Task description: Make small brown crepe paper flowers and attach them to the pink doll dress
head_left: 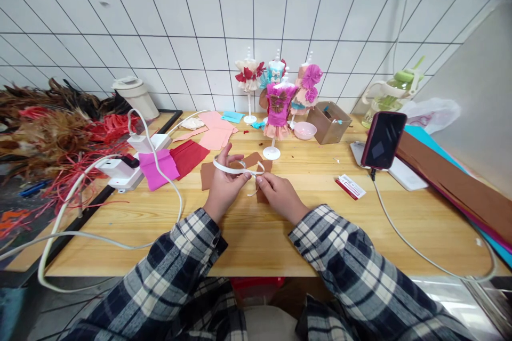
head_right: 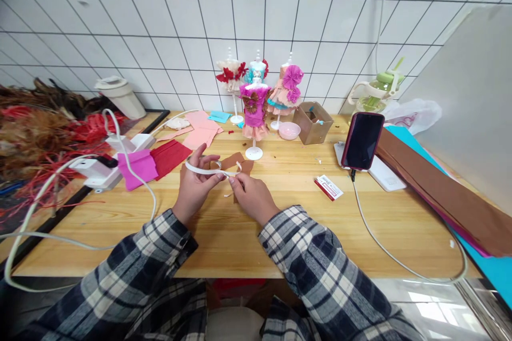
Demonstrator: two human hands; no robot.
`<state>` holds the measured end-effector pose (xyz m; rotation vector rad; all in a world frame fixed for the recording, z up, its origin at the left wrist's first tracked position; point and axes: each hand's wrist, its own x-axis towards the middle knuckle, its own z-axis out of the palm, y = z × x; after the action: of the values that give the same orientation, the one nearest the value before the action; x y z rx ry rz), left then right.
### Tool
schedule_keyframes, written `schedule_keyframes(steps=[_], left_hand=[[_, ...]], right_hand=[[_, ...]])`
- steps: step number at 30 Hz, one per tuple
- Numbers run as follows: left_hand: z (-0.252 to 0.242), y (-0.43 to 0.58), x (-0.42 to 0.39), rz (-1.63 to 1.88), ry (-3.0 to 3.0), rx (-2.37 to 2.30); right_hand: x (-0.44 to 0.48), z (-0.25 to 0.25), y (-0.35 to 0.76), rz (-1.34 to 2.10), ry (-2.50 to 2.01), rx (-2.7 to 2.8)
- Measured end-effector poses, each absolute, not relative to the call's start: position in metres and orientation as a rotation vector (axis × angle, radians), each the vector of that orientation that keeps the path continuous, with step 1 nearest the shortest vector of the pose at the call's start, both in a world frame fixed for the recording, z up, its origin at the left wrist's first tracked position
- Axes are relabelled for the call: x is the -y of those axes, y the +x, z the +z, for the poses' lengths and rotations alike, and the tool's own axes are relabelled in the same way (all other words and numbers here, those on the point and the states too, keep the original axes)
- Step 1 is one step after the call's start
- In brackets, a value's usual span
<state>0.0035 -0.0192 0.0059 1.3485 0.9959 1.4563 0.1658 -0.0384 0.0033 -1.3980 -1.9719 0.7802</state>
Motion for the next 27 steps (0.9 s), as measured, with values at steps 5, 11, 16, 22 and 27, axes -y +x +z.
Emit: schedule_keyframes(steps=[5, 11, 16, 22, 27], left_hand=[[0.0024, 0.0038, 0.0167, 1.414, 1.267, -0.980], [0.0015, 0.0035, 0.0159, 1.399, 1.242, -1.011], [0.0013, 0.0035, 0.0161, 1.350, 1.248, -1.099], [0.0005, 0.0023, 0.0165, 1.332, 1.260, -1.115], [0.0002, 0.0031, 0.0187, 1.297, 1.219, -1.021]], right_hand=[[0.0375, 0.0016, 0.1652, 0.780, -1.420, 1.971], [0.0372, 0.0001, 0.1650, 0.791, -1.414, 2.020], [0.0367, 0.0007, 0.1669, 0.760, -1.487, 2.059], [0.0368, -0.0001, 0.1677, 0.787, -1.485, 2.051], [0.0352, -0.0002, 0.1671, 0.816, -1.477, 2.010]])
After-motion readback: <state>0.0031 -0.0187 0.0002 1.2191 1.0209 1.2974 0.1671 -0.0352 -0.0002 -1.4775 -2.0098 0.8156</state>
